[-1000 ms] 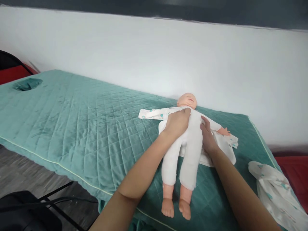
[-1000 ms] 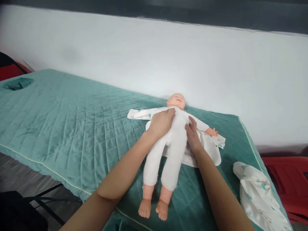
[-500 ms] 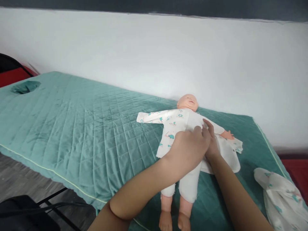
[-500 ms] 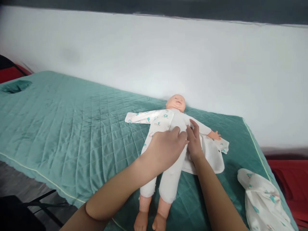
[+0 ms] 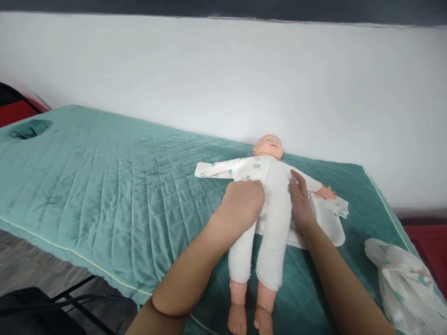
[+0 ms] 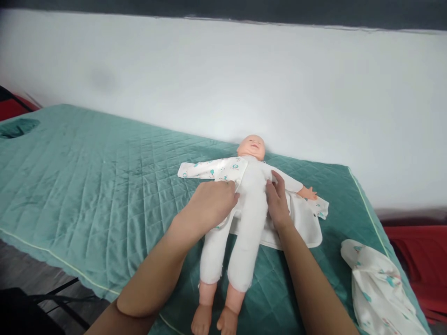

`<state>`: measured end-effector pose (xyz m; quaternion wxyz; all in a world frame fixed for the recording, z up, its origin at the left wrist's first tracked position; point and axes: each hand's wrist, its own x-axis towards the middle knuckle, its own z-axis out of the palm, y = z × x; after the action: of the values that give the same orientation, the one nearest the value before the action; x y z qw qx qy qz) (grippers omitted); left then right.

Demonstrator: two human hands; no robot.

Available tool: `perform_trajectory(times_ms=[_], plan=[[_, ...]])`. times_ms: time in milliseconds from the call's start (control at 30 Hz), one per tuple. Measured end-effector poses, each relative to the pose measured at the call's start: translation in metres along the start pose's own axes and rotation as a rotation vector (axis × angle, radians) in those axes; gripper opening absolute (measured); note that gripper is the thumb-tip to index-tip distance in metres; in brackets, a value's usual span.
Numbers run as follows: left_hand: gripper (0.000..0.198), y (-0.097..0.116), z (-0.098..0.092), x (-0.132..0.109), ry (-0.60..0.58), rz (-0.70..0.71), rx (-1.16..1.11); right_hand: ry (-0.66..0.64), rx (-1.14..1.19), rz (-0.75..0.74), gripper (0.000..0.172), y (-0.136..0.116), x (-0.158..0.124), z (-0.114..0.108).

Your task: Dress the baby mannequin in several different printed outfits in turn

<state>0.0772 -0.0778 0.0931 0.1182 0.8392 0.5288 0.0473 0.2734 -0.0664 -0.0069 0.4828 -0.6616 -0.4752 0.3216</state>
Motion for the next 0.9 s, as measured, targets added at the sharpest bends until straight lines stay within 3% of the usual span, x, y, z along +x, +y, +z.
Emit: perform_trajectory(times_ms=[100, 233, 333, 433, 533, 667, 833, 900], plan=[[0.027, -0.002, 0.001, 0.009, 0.025, 0.09, -0.122, -0.029, 0.029, 0.019, 0.059, 0.002, 0.001, -0.001], [0.029, 0.015, 0.013, 0.021, 0.184, 0.077, -0.306, -0.046, 0.048, -0.039, 0.057, 0.01, 0.004, -0.002], [0.026, 0.03, 0.031, 0.025, 0.245, 0.083, -0.27, -0.055, 0.036, -0.119, 0.056, 0.014, 0.005, -0.003], [0.022, 0.034, 0.041, 0.026, 0.247, 0.115, -0.207, -0.08, 0.008, -0.108, 0.056, 0.014, 0.005, -0.004], [0.023, 0.029, 0.039, 0.026, 0.24, 0.119, -0.212, -0.07, -0.002, -0.074, 0.058, 0.011, 0.004, -0.004], [0.028, 0.02, 0.026, 0.026, 0.257, 0.177, -0.381, -0.05, -0.019, -0.114, 0.056, 0.009, 0.003, -0.003], [0.025, 0.002, 0.017, 0.031, 0.464, 0.045, -0.43, -0.044, 0.008, -0.08, 0.058, 0.006, 0.003, -0.002], [0.029, -0.008, 0.02, 0.035, 0.497, 0.041, -0.395, -0.046, 0.016, -0.07, 0.058, 0.006, 0.003, -0.002]])
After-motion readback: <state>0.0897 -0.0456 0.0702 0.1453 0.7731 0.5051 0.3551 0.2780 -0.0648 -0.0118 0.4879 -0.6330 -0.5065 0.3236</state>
